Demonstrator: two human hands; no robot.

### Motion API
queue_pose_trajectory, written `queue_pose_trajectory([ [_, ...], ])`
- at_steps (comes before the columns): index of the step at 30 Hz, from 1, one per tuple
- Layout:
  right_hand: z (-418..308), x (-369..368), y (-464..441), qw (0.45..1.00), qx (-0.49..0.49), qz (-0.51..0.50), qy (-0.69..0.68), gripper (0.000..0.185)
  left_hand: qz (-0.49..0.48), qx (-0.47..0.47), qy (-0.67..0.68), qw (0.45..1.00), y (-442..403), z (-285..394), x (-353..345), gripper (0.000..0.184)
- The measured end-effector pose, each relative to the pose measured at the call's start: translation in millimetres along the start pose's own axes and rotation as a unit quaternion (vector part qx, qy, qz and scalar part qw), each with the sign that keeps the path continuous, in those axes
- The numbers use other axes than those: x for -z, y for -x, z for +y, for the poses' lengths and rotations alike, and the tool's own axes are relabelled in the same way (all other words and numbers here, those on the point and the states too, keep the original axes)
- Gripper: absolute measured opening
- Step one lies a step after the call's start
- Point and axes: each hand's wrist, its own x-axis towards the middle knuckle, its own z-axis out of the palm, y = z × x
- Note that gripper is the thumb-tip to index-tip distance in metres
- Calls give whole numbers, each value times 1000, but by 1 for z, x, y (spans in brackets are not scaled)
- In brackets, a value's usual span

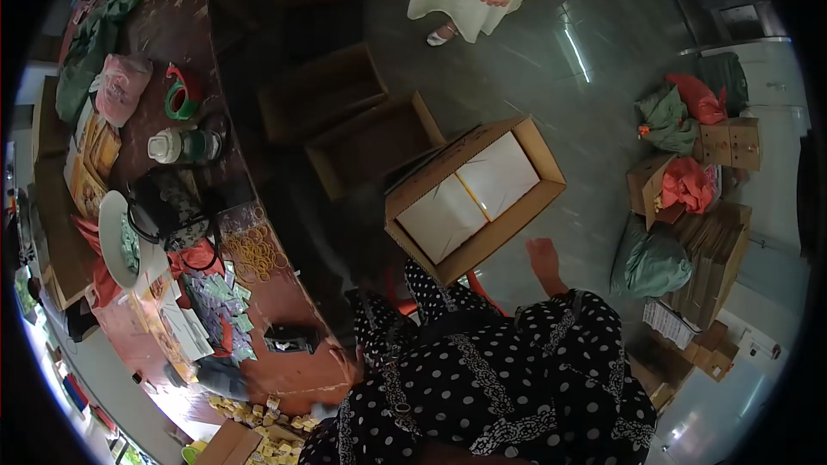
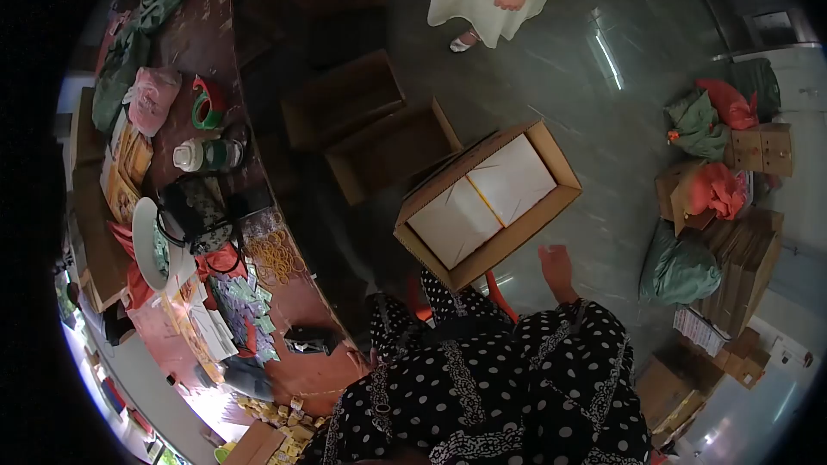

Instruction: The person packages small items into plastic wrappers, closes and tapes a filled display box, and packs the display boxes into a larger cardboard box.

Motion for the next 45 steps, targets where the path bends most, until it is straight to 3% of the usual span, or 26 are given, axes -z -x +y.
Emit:
queue_pose_trajectory([
  [1, 4, -23, -16, 980, -95, -77, -154, 49, -34, -1, 6, 999, -5, 6, 6, 64],
  [2, 10, -30, -21, 980, -93, -79, -155, 49, -66, 0, 13, 998, -10, 11, 11, 63],
  [4, -72, -59, -2, 956, -227, 5, -185, 44, -129, 7, 26, 991, -16, 21, 24, 61],
  [8, -111, -66, -26, 936, -194, 34, -291, 51, -258, 3, 47, 965, -47, 27, 56, 58],
  [10, -112, -65, -29, 855, -180, 39, -484, 58, -331, -4, 56, 942, -66, 18, 68, 58],
  [11, -116, -66, -29, 856, -181, 49, -483, 58, -188, 91, 85, 974, -73, 20, 34, 61],
  [14, -136, -55, -41, 873, -212, 68, -435, 52, -116, 65, 263, 956, -128, 86, 46, 60],
  [15, -126, -61, -58, 926, -163, 103, -323, 46, -103, 85, 334, 933, -150, 111, 49, 63],
  [16, -121, -64, -70, 963, -114, 131, -206, 41, -45, -28, 280, 959, -174, 135, 49, 68],
  [17, -127, -59, -80, 968, -116, 123, -187, 41, 15, -139, 218, 966, -198, 159, 47, 75],
  [19, -143, -44, -99, 970, -117, 122, -173, 34, -45, -165, 224, 959, -233, 204, 38, 80],
  [20, -154, -36, -106, 973, -120, 119, -158, 34, -49, -153, 234, 959, -242, 228, 37, 80],
  [22, -177, -22, -119, 980, -124, 131, -83, 36, -189, -38, 119, 974, -259, 264, 40, 85],
  [23, -183, -18, -128, 980, -128, 129, -79, 36, -193, -34, 120, 973, -271, 266, 32, 85],
  [25, -186, 4, -151, 982, -92, 150, -67, 35, -365, -40, 58, 928, -287, 268, 12, 85],
  [27, -130, 53, -212, 988, -49, 127, 77, 30, -396, -47, 57, 915, -280, 289, -2, 88],
  [28, -143, 60, -222, 984, -43, 136, 104, 29, -424, -58, 59, 902, -274, 305, -13, 90],
  [32, -206, 106, -294, 990, 58, 91, 90, 26, -398, -36, 98, 911, -259, 386, -62, 96],
  [34, -228, 132, -330, 985, 93, 53, 138, 24, -303, -66, 196, 930, -255, 421, -99, 102],
  [36, -241, 137, -339, 976, 106, 34, 186, 23, -323, -32, 199, 925, -258, 454, -129, 101],
  [38, -238, 145, -353, 975, 181, 65, 109, 20, -329, 0, 206, 922, -254, 484, -155, 100],
  [41, -203, 164, -369, 976, 177, 85, 97, 20, -273, -7, 163, 948, -235, 508, -180, 99],
  [43, -204, 165, -369, 976, 154, 89, 127, 19, -354, 58, 120, 926, -241, 524, -168, 98],
  [45, -211, 160, -366, 974, 135, 100, 155, 19, -335, 56, 121, 933, -241, 524, -166, 98],
])
